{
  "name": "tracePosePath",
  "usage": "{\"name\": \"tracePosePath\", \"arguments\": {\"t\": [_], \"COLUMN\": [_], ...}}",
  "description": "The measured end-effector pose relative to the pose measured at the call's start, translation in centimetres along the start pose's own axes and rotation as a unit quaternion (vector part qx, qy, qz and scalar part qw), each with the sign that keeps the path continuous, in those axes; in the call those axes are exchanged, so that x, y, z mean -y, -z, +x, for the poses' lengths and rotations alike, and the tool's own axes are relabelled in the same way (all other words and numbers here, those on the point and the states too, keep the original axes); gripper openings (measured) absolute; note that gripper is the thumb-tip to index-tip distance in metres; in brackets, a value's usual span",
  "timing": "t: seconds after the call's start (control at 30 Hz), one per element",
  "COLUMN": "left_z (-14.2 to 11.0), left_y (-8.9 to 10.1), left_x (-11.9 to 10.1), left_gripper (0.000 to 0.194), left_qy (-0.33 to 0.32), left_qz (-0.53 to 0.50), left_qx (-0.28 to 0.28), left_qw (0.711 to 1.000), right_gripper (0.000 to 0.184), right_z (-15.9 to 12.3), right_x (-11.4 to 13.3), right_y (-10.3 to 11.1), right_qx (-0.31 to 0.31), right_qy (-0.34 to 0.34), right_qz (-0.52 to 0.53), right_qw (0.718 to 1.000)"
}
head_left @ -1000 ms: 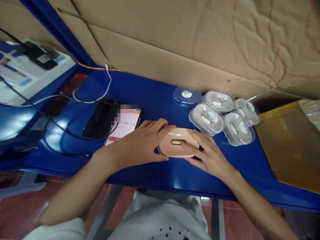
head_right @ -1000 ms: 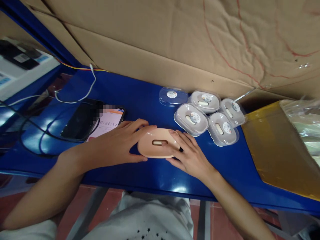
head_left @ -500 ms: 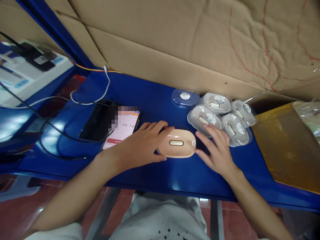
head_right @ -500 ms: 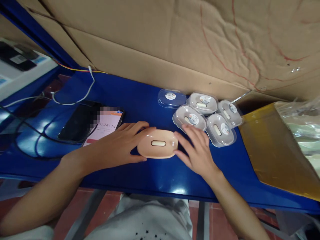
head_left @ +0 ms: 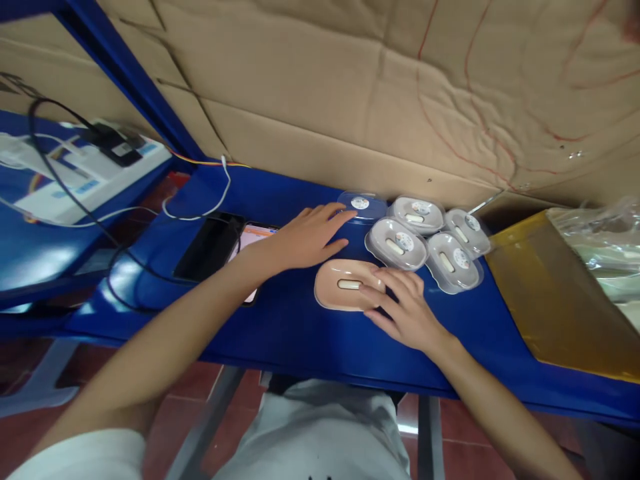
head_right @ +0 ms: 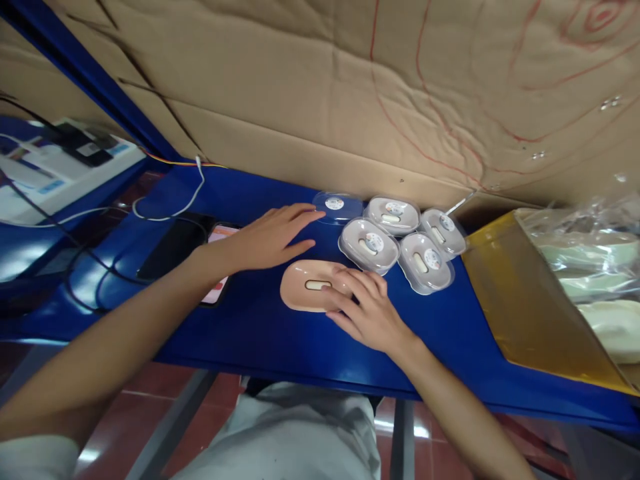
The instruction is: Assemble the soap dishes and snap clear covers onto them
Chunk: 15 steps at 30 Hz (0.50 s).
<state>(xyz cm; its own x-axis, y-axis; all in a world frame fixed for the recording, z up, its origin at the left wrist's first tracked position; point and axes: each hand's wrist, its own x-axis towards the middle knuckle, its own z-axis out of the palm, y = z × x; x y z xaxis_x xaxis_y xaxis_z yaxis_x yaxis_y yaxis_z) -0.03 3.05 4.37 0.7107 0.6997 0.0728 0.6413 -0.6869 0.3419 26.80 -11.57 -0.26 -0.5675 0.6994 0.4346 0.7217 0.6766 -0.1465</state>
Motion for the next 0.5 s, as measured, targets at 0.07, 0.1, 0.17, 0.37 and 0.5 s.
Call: {"name": "tracePosePath", "arguments": {"t": [0.07, 0.1, 0.17, 0.37, 0.5], "left_z": [3.1, 4.6, 7.2, 8.8, 4.1], "left_y": [0.0, -0.1, -0.2, -0.4, 0.4], "left_x": [0.3, 0.4, 0.6, 0.4, 0.0], "left_gripper": [0.064, 0.068, 0.075, 0.075, 0.072], "left_qy": [0.006, 0.01, 0.033, 0.074, 0.11], "left_qz": [0.047, 0.058, 0.066, 0.09, 0.104], "left_qx": [0.021, 0.032, 0.061, 0.063, 0.02], "left_qw": [0.999, 0.998, 0.995, 0.991, 0.988], "right_gripper": [0.041, 0.038, 0.034, 0.037, 0.047], "right_z": [0.0, 0.0, 0.0, -0.3, -0.4], "right_x": [-0.3, -0.4, -0.8, -1.2, -0.9], "right_y": [-0.2, -0.2, 0.0, 0.6, 0.7], "right_qx": [-0.004, -0.008, -0.021, -0.035, -0.051], "right_qy": [-0.004, -0.007, -0.014, -0.038, -0.038], "right_qz": [-0.002, -0.003, -0.005, 0.005, 0.024], "right_qw": [1.0, 1.0, 1.0, 0.999, 0.998]}}
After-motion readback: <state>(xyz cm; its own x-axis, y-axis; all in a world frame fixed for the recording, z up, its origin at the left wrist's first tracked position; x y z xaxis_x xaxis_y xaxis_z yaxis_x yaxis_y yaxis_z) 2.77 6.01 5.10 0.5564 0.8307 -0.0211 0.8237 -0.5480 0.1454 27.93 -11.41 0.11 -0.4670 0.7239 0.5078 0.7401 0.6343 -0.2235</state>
